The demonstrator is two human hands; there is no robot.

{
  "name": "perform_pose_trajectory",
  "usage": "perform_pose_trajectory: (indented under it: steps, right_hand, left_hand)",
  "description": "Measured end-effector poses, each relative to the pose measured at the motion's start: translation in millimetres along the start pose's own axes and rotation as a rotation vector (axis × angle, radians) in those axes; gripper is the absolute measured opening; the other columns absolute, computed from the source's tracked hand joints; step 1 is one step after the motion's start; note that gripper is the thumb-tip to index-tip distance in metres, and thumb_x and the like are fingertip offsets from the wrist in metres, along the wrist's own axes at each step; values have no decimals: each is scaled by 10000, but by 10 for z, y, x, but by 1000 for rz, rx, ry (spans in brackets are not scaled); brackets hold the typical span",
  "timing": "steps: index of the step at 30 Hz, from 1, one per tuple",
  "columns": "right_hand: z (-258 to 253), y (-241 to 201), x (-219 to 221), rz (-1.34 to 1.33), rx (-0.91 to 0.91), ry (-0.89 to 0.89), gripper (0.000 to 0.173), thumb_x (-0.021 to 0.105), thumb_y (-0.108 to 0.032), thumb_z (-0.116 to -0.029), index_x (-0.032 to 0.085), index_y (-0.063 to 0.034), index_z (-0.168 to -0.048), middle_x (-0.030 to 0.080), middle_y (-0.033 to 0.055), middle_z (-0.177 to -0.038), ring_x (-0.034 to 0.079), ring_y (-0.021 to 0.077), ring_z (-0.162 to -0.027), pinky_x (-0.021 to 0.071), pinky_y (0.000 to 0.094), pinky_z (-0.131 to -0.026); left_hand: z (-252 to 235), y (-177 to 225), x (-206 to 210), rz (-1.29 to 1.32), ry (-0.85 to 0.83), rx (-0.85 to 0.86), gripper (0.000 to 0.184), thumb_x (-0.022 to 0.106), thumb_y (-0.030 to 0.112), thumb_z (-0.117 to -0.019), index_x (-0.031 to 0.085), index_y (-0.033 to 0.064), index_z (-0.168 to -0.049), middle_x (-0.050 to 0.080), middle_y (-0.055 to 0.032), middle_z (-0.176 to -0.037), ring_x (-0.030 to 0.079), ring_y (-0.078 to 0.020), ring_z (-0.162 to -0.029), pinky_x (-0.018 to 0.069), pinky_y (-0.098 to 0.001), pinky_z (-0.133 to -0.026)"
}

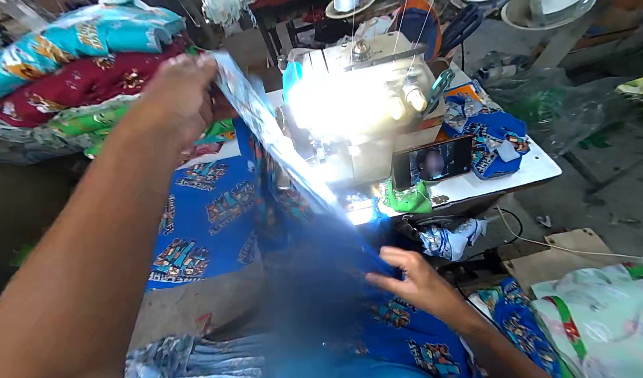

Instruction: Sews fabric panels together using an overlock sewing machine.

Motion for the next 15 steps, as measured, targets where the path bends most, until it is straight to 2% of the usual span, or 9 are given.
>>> perform_pose_trajectory:
  steps: [1,4,6,8,9,11,12,13,15]
  right_hand:
    - [-36,-112,-182,0,-65,87,305,691,-330,-969,712,-50,-848,633,37,-861,601,60,-852,507,201,-765]
    - [-48,-497,-508,-47,-211,237,264,649,-275,-998,686,-20,-945,676,52,-1071,623,36,-1051,528,193,-908]
    - [-11,-668,-422,-49,-223,219,275,634,-279,-1012,677,-9,-1044,690,41,-1051,645,10,-1003,556,182,-869]
    - [40,-772,-106,29,-221,130,284,649,-301,-1007,688,-24,-1056,710,44,-967,669,20,-898,570,185,-792]
    - [76,-827,114,66,-247,60,275,657,-300,-1003,694,-30,-1040,710,54,-925,675,47,-840,572,199,-742]
    - [209,-954,616,81,-340,-138,224,663,-261,-997,691,-40,-1022,694,74,-873,670,123,-729,563,254,-632]
    - [314,-1030,847,56,-390,-262,215,663,-240,-994,697,-38,-1058,705,90,-891,685,158,-714,568,287,-611]
    - [428,-1097,1043,10,-426,-394,230,653,-231,-1000,702,-33,-1107,715,110,-919,699,191,-714,571,319,-602]
    - [586,-1160,1303,-62,-465,-593,265,643,-245,-1010,717,-48,-1170,737,120,-979,728,211,-773,586,344,-648]
  left_hand:
    - [-64,158,-34,112,9,66,250,349,302,-1124,530,164,-1228,669,68,-997,683,-64,-883,587,-278,-811]
    - [-30,470,-206,320,87,182,189,376,237,-1111,551,172,-1139,692,59,-989,694,-81,-898,590,-285,-825]
    - [7,378,-446,210,207,231,140,421,262,-1097,546,202,-1113,663,100,-954,671,-29,-847,580,-244,-767]
    - [93,115,-726,-94,310,265,283,416,330,-1099,488,122,-1276,614,51,-1071,652,-21,-925,574,-264,-835]
    - [158,-65,-859,-296,346,251,402,424,364,-1088,476,44,-1326,602,-45,-1131,636,-76,-960,555,-316,-865]
    - [345,-460,-1055,-592,318,210,514,472,335,-1071,507,-106,-1332,611,-318,-1195,636,-390,-1035,492,-587,-920]
    - [477,-693,-1128,-685,266,148,497,486,292,-1078,518,-133,-1334,600,-382,-1214,619,-504,-1076,454,-675,-945]
    - [620,-951,-1221,-754,217,85,450,509,236,-1078,538,-150,-1308,598,-409,-1192,598,-568,-1080,425,-726,-942]
    - [915,-1504,-1490,-852,165,-40,320,572,126,-1044,615,-119,-1245,626,-393,-1164,590,-610,-1094,402,-790,-932]
Point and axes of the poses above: each hand's wrist, its own z-axis away from the middle knuckle, its own x-axis out of the palm, y = z × x, the point moved 10 cm from there along -z, towards the middle knuckle
